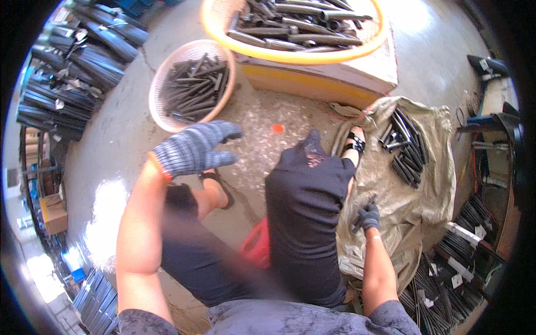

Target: The person sorts metal pipes from a basket, inspecting the ends of the pipes by hand before placing them into a pile on a cloth on the floor.

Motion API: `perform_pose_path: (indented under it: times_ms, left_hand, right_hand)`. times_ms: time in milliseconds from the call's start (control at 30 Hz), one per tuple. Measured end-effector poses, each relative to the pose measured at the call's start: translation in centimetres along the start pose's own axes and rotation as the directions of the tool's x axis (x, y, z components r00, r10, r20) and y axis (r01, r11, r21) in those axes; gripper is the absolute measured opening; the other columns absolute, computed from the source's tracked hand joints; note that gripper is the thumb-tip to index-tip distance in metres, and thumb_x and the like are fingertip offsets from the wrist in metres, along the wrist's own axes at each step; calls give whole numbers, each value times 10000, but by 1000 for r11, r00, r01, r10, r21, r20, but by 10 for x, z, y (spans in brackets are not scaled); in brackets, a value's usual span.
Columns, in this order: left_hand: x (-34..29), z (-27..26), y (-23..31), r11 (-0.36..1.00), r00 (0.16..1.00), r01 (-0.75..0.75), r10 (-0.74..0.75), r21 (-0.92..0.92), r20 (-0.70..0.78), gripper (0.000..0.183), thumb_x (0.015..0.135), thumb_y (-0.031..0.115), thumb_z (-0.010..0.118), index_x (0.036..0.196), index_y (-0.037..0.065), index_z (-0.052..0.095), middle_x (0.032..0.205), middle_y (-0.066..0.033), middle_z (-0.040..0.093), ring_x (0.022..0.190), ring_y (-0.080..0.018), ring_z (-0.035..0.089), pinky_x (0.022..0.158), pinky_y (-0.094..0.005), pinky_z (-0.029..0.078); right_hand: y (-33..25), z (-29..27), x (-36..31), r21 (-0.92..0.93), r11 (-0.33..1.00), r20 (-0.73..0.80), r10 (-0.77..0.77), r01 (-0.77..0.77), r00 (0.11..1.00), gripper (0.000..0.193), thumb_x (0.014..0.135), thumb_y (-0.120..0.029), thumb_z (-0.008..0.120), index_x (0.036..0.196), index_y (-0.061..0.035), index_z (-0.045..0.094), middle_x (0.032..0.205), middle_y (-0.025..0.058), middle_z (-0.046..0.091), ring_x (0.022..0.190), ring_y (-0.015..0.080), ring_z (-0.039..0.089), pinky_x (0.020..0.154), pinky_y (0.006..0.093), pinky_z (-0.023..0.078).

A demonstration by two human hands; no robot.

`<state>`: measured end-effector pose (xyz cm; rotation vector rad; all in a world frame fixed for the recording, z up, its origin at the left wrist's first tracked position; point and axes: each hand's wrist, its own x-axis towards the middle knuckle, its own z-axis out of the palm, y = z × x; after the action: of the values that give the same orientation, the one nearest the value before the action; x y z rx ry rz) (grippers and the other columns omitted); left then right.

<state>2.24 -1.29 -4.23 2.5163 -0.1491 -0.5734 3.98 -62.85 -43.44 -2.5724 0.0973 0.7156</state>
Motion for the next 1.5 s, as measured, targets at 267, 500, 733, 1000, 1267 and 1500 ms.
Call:
perform_pose_path:
  times_ms: [267, 500, 733, 1000, 1267, 1500]
  left_hand:
    - [-8, -5, 7, 992, 990, -121, 118, -34, -71, 513, 856, 301, 696, 1251, 9, 551, 1189, -178, 601, 1083, -308, 600, 939, -381, 482]
    - [-13, -20, 33, 843, 984, -175, 138, -508, -111, 660, 833, 349, 750, 1333, 6, 490, 1207, -104, 620, 1111, -178, 581, 977, -336, 461]
    - [-23, -25, 32, 396, 871, -491, 218, -776, -440, 587, 787, 145, 794, 1303, 49, 531, 1251, -72, 586, 1137, -157, 547, 962, -331, 469]
    - [-29, -34, 33, 392, 968, -237, 15, -889, -252, 282, 848, 75, 721, 1095, -26, 631, 918, -80, 707, 818, -136, 664, 710, -276, 551]
    - [-13, -29, 39, 480, 979, -129, -80, -868, -189, 319, 838, 134, 744, 1112, 19, 629, 929, -72, 706, 812, -131, 675, 606, -250, 537]
    - [-6, -30, 47, 511, 912, -281, -122, -812, -392, 344, 820, 175, 758, 1121, 38, 664, 909, -34, 684, 708, -92, 625, 545, -213, 491]
  right_hand:
    - [-117, -162, 22, 611, 634, -492, -164, 474, 855, 96, 860, -45, 682, 926, -71, 617, 890, -13, 595, 836, 113, 526, 780, 271, 458]
    - [-464, -268, -109, 730, 252, -321, -694, 635, 645, 82, 884, -88, 629, 924, -16, 625, 853, 95, 669, 762, 205, 668, 713, 331, 548]
    - [-620, -191, -155, 447, 39, -218, -964, 894, 152, 123, 804, -19, 722, 883, -23, 628, 884, 35, 559, 887, 156, 535, 765, 291, 473]
    - [-613, -195, -126, 564, -8, -182, -977, 826, 115, 155, 765, 3, 723, 847, -37, 598, 1257, 126, 486, 1207, 258, 475, 1046, 395, 371]
    - [-613, -212, -131, 808, 96, -34, -978, 581, 208, 179, 858, -26, 666, 1034, -14, 636, 1201, 94, 632, 1045, 126, 577, 935, 300, 493]
    - [-599, -235, -92, 857, 137, -128, -878, 496, 462, 178, 815, -6, 684, 990, -12, 655, 940, 46, 672, 850, 119, 607, 806, 295, 522]
